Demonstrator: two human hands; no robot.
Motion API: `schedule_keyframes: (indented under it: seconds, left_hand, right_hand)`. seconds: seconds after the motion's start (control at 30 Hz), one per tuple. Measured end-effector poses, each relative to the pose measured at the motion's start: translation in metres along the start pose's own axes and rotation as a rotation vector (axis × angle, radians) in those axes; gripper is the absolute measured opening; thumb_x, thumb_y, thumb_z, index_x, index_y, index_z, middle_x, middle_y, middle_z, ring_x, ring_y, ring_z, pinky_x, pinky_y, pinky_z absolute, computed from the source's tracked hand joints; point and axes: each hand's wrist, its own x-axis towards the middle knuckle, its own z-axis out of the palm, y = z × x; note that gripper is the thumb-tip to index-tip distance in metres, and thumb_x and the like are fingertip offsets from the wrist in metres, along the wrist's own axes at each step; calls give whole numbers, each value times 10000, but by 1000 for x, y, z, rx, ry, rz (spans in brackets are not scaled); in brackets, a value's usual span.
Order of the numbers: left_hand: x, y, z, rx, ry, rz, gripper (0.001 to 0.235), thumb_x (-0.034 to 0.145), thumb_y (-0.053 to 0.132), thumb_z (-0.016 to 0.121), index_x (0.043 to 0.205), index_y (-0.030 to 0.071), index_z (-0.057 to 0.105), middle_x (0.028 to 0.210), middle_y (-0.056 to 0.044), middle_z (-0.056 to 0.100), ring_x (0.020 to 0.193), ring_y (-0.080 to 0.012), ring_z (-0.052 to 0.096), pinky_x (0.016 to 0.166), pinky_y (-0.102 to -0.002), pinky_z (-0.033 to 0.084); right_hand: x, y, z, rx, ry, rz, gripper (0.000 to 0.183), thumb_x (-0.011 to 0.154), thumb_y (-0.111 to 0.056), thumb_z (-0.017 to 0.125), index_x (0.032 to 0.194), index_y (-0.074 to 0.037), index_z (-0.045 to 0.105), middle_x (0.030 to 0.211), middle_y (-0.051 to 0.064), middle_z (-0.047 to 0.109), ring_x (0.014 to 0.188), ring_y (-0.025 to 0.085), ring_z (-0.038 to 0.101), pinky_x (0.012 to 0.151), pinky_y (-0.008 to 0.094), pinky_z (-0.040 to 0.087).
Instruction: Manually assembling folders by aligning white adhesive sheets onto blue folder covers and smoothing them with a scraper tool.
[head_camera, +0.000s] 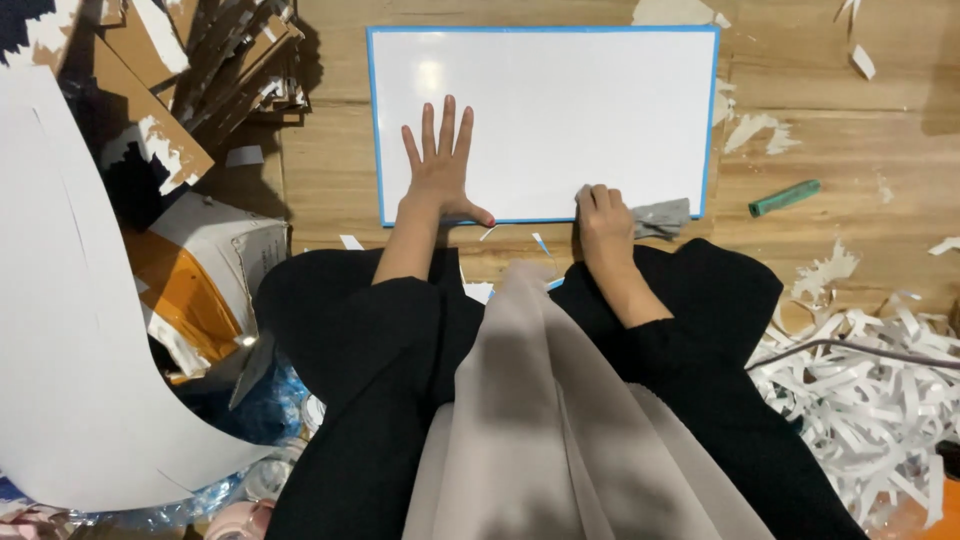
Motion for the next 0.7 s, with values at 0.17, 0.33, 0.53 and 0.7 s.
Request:
schedule_keyframes:
  seconds: [0.17, 0.33, 0.53, 0.7]
  left_hand:
    - [-4, -1, 13, 16, 62, -27, 1510, 344, 667, 781, 1430, 74, -84, 1445, -173, -206, 1266, -367, -262, 996, -595, -137]
    - [-19, -16, 28, -125, 119, -129, 1333, 480, 695, 743, 1447, 173, -11, 1477, -89, -158, 1349, -340, -144, 1051, -607, -64]
    - [-25, -80, 45, -558, 190, -607, 992, 796, 595, 613, 1422, 47, 73, 1467, -165, 78, 1347, -348, 112, 1027, -579, 196]
    - [3, -104, 87, -627, 266, -663, 729, 789, 566, 575, 1323, 108, 384, 1197, -120, 395, 1099, -342, 495, 808, -504, 470]
  right_hand:
    - [-30, 2, 0, 46, -113, 61, 182, 736, -17, 564, 916, -15, 587, 861, 95, 503, 723, 230, 496, 590, 304, 455]
    - [-47, 44, 6, 287, -344, 248, 154, 724, -118, 688, 841, -56, 609, 721, 92, 568, 727, 309, 609, 650, 386, 488]
    - [-34, 190, -8, -41, -21, 605, 273, 772, -123, 730, 952, -90, 527, 751, 140, 618, 751, 382, 622, 609, 452, 481]
    - [-16, 174, -37, 80, 205, 758, 195, 827, -23, 580, 1001, -11, 493, 914, 208, 471, 872, 427, 518, 739, 470, 426]
